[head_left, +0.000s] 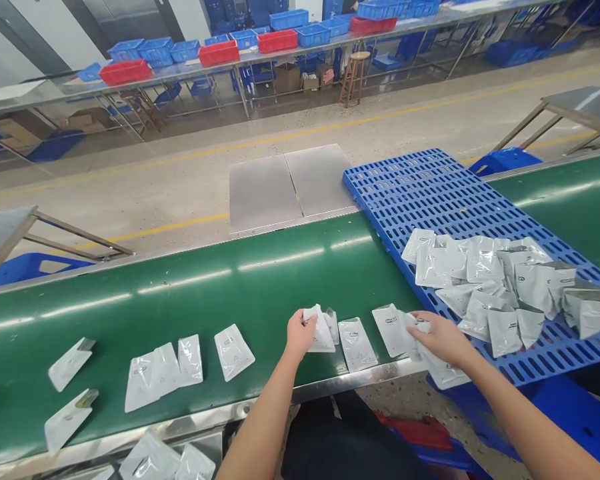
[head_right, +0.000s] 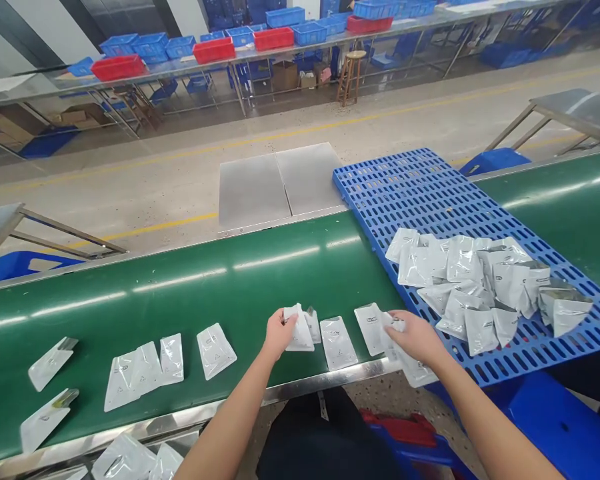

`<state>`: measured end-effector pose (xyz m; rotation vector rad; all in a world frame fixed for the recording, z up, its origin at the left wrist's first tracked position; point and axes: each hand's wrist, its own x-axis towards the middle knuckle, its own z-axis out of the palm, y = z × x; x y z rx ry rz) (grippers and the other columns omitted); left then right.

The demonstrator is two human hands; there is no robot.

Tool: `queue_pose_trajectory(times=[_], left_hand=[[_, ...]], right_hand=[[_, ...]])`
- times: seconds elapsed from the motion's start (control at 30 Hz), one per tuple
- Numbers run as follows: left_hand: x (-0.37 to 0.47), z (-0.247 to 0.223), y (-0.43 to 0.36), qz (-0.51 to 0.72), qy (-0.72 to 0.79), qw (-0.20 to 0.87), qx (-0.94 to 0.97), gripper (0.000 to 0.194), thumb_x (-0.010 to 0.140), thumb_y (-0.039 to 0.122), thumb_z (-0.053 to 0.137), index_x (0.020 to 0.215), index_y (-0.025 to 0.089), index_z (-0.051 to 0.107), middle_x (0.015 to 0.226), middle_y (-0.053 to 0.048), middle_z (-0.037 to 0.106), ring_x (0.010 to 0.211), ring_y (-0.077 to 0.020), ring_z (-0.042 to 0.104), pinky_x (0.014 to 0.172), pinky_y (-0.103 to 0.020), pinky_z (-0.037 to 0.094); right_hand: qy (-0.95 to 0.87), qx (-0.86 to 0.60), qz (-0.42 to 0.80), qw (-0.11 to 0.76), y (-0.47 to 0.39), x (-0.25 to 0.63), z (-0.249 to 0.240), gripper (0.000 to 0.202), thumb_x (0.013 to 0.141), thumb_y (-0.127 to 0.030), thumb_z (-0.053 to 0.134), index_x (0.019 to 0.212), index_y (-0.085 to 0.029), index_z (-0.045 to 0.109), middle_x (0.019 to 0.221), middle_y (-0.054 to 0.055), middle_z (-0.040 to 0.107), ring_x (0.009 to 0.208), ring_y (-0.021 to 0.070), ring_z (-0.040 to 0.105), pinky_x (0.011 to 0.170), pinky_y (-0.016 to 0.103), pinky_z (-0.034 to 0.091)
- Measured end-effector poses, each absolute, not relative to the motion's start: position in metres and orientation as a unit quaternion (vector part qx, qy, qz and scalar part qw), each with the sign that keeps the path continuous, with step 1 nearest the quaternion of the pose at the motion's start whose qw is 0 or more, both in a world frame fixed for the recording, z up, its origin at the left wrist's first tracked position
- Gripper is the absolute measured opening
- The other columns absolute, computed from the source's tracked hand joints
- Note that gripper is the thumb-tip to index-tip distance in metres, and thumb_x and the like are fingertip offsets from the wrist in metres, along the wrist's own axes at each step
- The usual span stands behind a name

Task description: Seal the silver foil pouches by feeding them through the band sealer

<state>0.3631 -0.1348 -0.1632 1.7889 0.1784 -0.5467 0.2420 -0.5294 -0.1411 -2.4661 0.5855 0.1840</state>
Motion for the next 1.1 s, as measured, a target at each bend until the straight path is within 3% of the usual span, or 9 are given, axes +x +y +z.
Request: queue_pose_trajectory(times=[0.17, 0.27, 0.37, 0.47, 0.57, 0.67, 0.83, 1.0, 1.1], left_hand=[[0.329, -0.145, -0.183, -0.302, 0.012, 0.620, 0.724, 0.046, 0.070, 0.034, 0.092, 0.112, 0.017, 0.082, 0.099, -0.011, 0.084, 0.087, -0.0275, 0.075, 0.081, -0.035, 0.059], [0.316, -0.145, -0.227, -0.314, 0.015, 0.613, 0.725, 0.031, 0.075, 0.040, 0.089, 0.093, 0.016, 0.084, 0.087, -0.010, 0.083, 0.082, -0.0280, 0.073, 0.078, -0.036, 0.058], [0.315, -0.143, -0.244, -0.323, 0.030, 0.617, 0.717, 0.036, 0.080, 0.049, 0.084, 0.090, 0.013, 0.084, 0.085, -0.010, 0.081, 0.079, -0.0264, 0.071, 0.073, -0.034, 0.056], [0.315, -0.140, -0.227, -0.337, 0.039, 0.628, 0.701, 0.046, 0.078, 0.054, 0.086, 0.098, 0.013, 0.085, 0.094, -0.011, 0.083, 0.080, -0.0249, 0.072, 0.072, -0.032, 0.055], [0.311, -0.139, -0.194, -0.332, 0.078, 0.615, 0.711, 0.056, 0.074, 0.063, 0.086, 0.098, 0.012, 0.085, 0.097, -0.012, 0.082, 0.080, -0.0250, 0.072, 0.071, -0.033, 0.055], [0.311, -0.147, -0.169, -0.289, 0.146, 0.573, 0.753, 0.058, 0.071, 0.067, 0.086, 0.089, 0.012, 0.081, 0.084, -0.011, 0.079, 0.074, -0.0244, 0.069, 0.065, -0.031, 0.052], [0.312, -0.162, -0.148, -0.249, 0.203, 0.517, 0.793, 0.047, 0.070, 0.060, 0.089, 0.073, 0.016, 0.074, 0.071, -0.006, 0.073, 0.073, -0.0243, 0.068, 0.065, -0.030, 0.050], [0.298, -0.144, -0.091, -0.225, 0.200, 0.523, 0.797, 0.045, 0.076, 0.058, 0.086, 0.087, 0.015, 0.078, 0.087, -0.009, 0.079, 0.083, -0.0264, 0.071, 0.074, -0.033, 0.054], [0.291, -0.118, -0.024, -0.210, 0.206, 0.525, 0.798, 0.049, 0.074, 0.058, 0.087, 0.092, 0.014, 0.079, 0.093, -0.011, 0.080, 0.088, -0.0281, 0.072, 0.078, -0.034, 0.055]], right_hand=[[0.286, -0.904, 0.130, 0.291, -0.487, 0.276, -0.146, 0.035, 0.079, -0.045, 0.072, 0.104, -0.021, 0.081, 0.111, 0.015, 0.083, 0.109, 0.0357, 0.077, 0.094, 0.041, 0.056], [0.288, -0.904, 0.135, 0.287, -0.482, 0.290, -0.146, 0.024, 0.079, -0.042, 0.073, 0.090, -0.022, 0.078, 0.089, 0.011, 0.081, 0.091, 0.0328, 0.078, 0.080, 0.037, 0.054], [0.266, -0.905, 0.137, 0.303, -0.491, 0.285, -0.138, 0.030, 0.080, -0.039, 0.072, 0.106, -0.024, 0.078, 0.090, 0.005, 0.081, 0.082, 0.0266, 0.075, 0.077, 0.033, 0.053], [0.257, -0.875, 0.143, 0.386, -0.503, 0.269, -0.127, 0.055, 0.076, -0.035, 0.076, 0.130, -0.022, 0.074, 0.104, 0.006, 0.083, 0.083, 0.0238, 0.075, 0.077, 0.031, 0.054], [0.241, -0.778, 0.239, 0.529, -0.501, 0.256, -0.124, 0.046, 0.071, -0.030, 0.080, 0.115, -0.018, 0.079, 0.100, 0.007, 0.084, 0.087, 0.0248, 0.077, 0.074, 0.028, 0.056], [0.266, -0.695, 0.312, 0.590, -0.478, 0.261, -0.133, 0.037, 0.072, -0.030, 0.080, 0.107, -0.017, 0.081, 0.093, 0.006, 0.085, 0.084, 0.0248, 0.079, 0.069, 0.028, 0.057], [0.322, -0.726, 0.288, 0.535, -0.446, 0.289, -0.154, 0.036, 0.072, -0.036, 0.081, 0.100, -0.014, 0.080, 0.093, 0.012, 0.084, 0.087, 0.0293, 0.079, 0.069, 0.031, 0.058], [0.255, -0.816, 0.243, 0.458, -0.464, 0.283, -0.166, 0.049, 0.069, -0.047, 0.081, 0.106, -0.017, 0.081, 0.118, 0.018, 0.082, 0.115, 0.0400, 0.076, 0.094, 0.042, 0.058], [0.156, -0.869, 0.228, 0.410, -0.462, 0.273, -0.167, 0.047, 0.072, -0.060, 0.077, 0.095, -0.020, 0.081, 0.109, 0.018, 0.084, 0.110, 0.0423, 0.077, 0.094, 0.044, 0.058]])
